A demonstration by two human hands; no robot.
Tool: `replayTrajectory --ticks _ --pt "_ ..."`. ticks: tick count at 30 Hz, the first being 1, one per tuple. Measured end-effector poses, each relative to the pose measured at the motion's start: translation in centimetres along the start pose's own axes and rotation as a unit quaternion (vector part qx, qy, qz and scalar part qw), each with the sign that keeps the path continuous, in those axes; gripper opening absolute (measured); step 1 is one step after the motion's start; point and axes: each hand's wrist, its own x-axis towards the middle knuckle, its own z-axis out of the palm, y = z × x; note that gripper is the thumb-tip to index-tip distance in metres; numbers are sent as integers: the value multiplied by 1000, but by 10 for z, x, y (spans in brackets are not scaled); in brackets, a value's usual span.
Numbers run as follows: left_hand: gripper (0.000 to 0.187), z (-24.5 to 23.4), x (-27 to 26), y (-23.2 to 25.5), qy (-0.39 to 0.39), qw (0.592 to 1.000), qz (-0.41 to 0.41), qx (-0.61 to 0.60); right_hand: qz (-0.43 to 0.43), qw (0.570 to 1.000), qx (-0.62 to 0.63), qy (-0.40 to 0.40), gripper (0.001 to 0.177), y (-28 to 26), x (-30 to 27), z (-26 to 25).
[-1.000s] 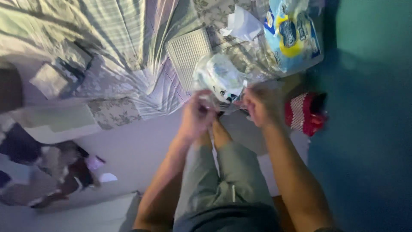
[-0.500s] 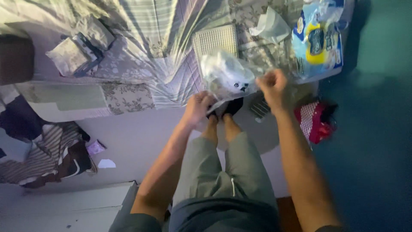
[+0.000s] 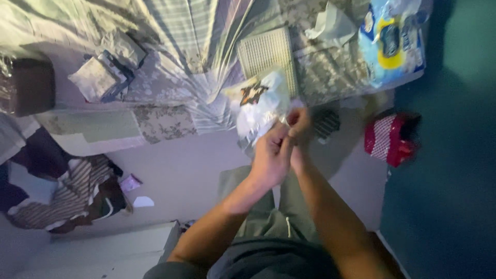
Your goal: The person organizes diaper supplies by folding a patterned cloth diaper and placing diapers, a small bottle, and wipes into a clear plastic bag.
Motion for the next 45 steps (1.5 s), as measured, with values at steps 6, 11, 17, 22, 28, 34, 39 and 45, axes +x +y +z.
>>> replayTrajectory --ticks 6,11,17,22,28,34,39,45 --pt "32 6 -5 -57 -48 989 -85 -114 53 943 211 252 42 32 23 -23" --pt "14 7 -7 5 -234 966 76 78 -185 948 -188 178 49 40 35 -50" --pt "13 13 -6 30 -301 944 119 61 -265 878 -398 34 102 23 33 -86" --pt "13 35 -22 21 -353 918 163 81 -249 909 -333 23 91 25 28 -85" --pt "26 10 -14 42 -493 832 210 142 -228 943 -241 0 77 35 19 -78" --pt "126 -51 100 -34 -60 976 201 63 -207 964 -164 9 64 30 5 -100" --pt "113 -39 160 -175 -214 950 -135 -184 -205 974 -92 1 54 25 18 -102" --pt "98 25 154 -150 -147 837 -279 -448 -249 890 -378 45 44 80 35 -94"
